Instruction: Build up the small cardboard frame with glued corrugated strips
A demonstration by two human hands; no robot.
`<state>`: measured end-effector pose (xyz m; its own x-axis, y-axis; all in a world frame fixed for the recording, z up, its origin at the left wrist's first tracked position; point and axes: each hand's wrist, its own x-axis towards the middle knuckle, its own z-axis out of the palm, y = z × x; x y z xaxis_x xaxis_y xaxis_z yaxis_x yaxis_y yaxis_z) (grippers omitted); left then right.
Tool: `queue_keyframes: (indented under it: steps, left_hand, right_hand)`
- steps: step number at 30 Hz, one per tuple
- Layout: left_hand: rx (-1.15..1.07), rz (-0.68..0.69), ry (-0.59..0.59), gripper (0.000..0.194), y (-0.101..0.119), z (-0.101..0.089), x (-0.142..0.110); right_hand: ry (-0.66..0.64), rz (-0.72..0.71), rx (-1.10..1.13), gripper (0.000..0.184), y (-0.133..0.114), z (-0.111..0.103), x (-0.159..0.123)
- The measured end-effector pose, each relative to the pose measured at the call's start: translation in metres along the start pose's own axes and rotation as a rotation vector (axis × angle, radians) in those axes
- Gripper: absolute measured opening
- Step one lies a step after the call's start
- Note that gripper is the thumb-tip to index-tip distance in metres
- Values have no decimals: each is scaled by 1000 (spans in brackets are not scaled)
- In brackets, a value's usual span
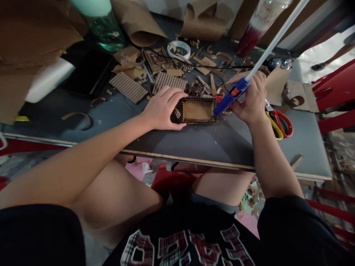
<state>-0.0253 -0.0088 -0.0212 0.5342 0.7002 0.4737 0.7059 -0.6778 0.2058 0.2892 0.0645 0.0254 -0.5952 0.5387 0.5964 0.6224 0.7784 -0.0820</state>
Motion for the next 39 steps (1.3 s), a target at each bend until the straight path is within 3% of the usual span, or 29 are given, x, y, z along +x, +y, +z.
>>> queue_keyframes:
  steps: [4, 21, 30, 39]
  left_hand:
    - [1, 0, 0, 87, -1, 2, 0]
    - [-17, -33, -27, 92, -1, 2, 0]
    - [18, -27, -31, 87, 1, 0, 2]
    - [10, -32, -20, 88, 1, 1, 2]
  right_hand:
    - [20, -85, 25, 30, 4, 3, -1]
    - [-171, 119, 43, 36, 4, -2, -1]
    - [-178, 132, 88, 36, 2, -4, 1]
    - [-90, 81, 78, 37, 3, -2, 1]
